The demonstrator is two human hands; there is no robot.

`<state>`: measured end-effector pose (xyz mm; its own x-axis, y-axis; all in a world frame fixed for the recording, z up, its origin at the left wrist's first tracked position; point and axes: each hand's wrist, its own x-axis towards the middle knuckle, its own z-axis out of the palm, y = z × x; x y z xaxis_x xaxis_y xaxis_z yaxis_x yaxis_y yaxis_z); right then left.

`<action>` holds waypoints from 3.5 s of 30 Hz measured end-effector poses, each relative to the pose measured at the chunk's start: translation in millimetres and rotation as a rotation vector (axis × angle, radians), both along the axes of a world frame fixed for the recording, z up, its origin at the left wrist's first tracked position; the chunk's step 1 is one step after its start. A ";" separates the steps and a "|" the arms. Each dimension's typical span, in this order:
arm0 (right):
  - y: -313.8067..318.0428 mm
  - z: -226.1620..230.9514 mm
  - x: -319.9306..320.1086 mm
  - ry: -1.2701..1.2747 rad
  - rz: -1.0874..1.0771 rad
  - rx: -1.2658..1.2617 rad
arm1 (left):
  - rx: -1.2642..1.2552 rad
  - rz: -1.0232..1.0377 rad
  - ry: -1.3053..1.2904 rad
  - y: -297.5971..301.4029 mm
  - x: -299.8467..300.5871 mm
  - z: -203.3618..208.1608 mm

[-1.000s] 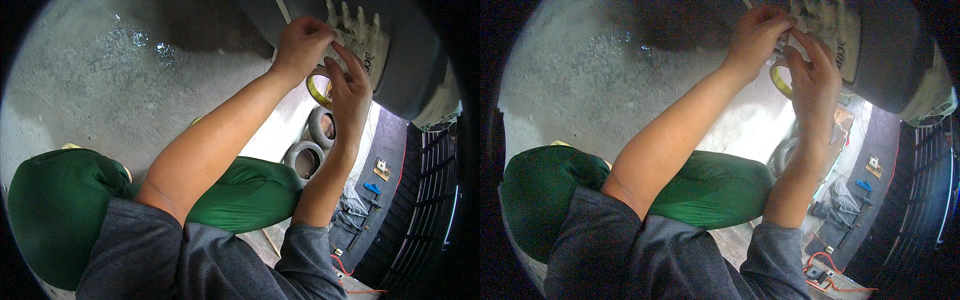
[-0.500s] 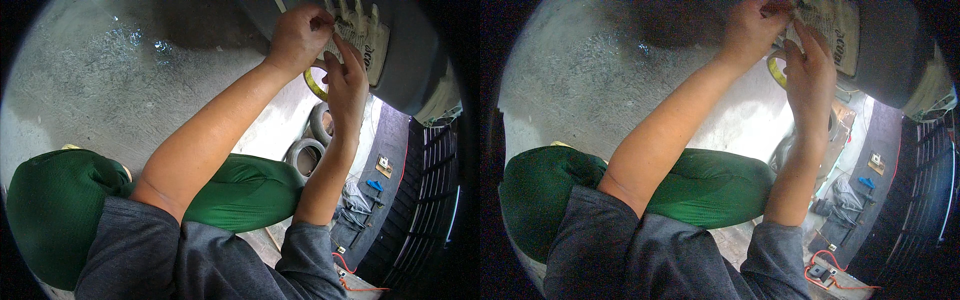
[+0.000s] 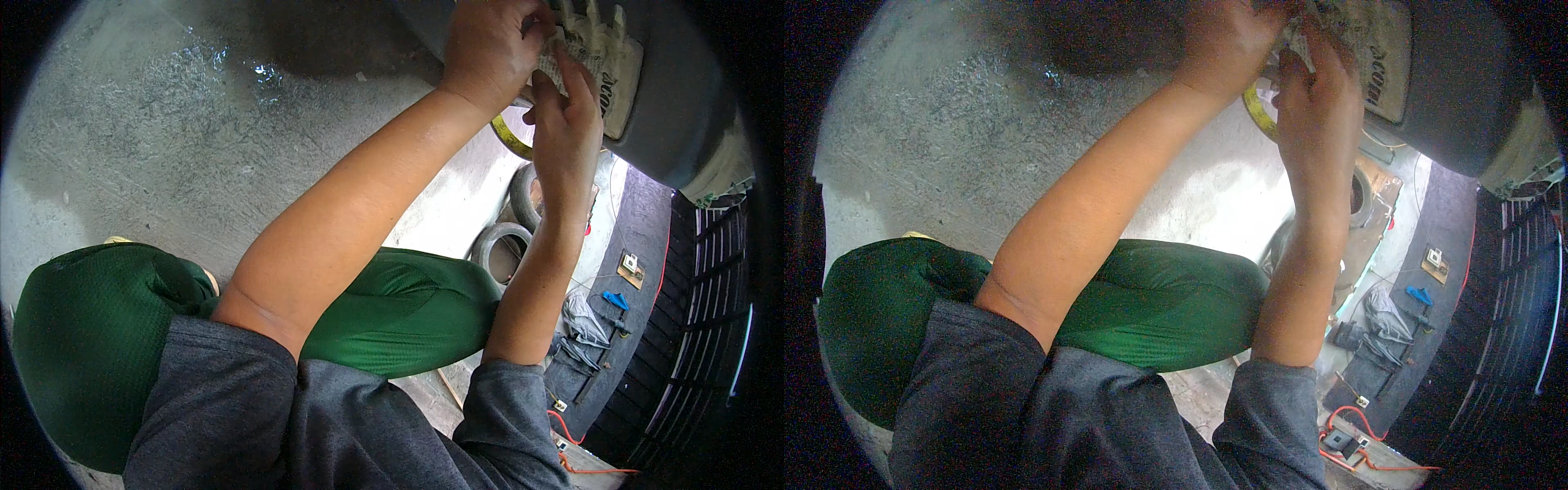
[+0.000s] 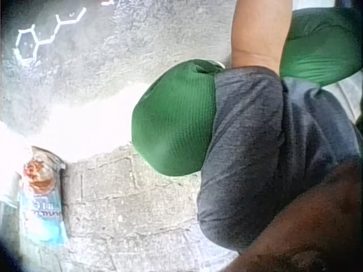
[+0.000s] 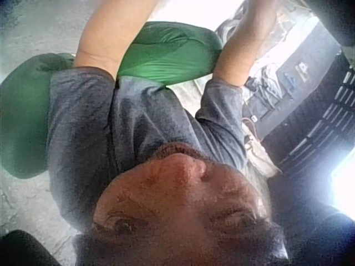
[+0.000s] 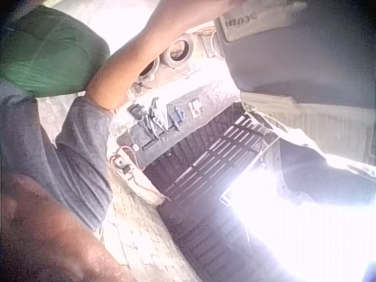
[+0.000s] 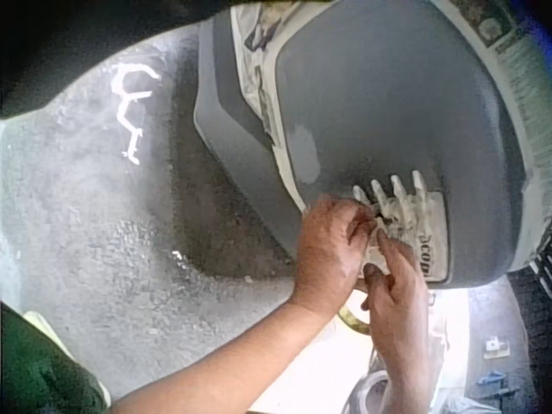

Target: The person crouches by a car bumper and repeatedly applies strips of masking tape to secure newspaper pieces over the bumper surface. The hands tear tape from a roll and press it onto the paper and bumper repeatedly.

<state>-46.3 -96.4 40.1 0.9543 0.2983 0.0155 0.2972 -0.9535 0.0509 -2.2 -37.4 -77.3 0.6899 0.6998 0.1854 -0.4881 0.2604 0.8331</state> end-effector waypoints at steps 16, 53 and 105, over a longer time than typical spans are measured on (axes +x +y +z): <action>-4.5 -7.4 7.3 -0.078 -0.040 -0.007 | 0.062 0.005 0.131 6.6 4.9 11.0; -14.8 -6.4 15.3 -0.069 -0.013 -0.086 | 0.029 -0.073 -0.263 -24.4 -0.4 -1.2; -70.9 28.6 -30.4 0.444 -0.090 0.125 | -0.037 0.041 0.114 -39.7 -16.9 26.0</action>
<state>-76.6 -167.3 68.7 0.8985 0.2360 -0.3700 0.1802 -0.9672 -0.1792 -19.1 -77.1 -51.3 0.6756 0.7329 0.0807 -0.4015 0.2739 0.8739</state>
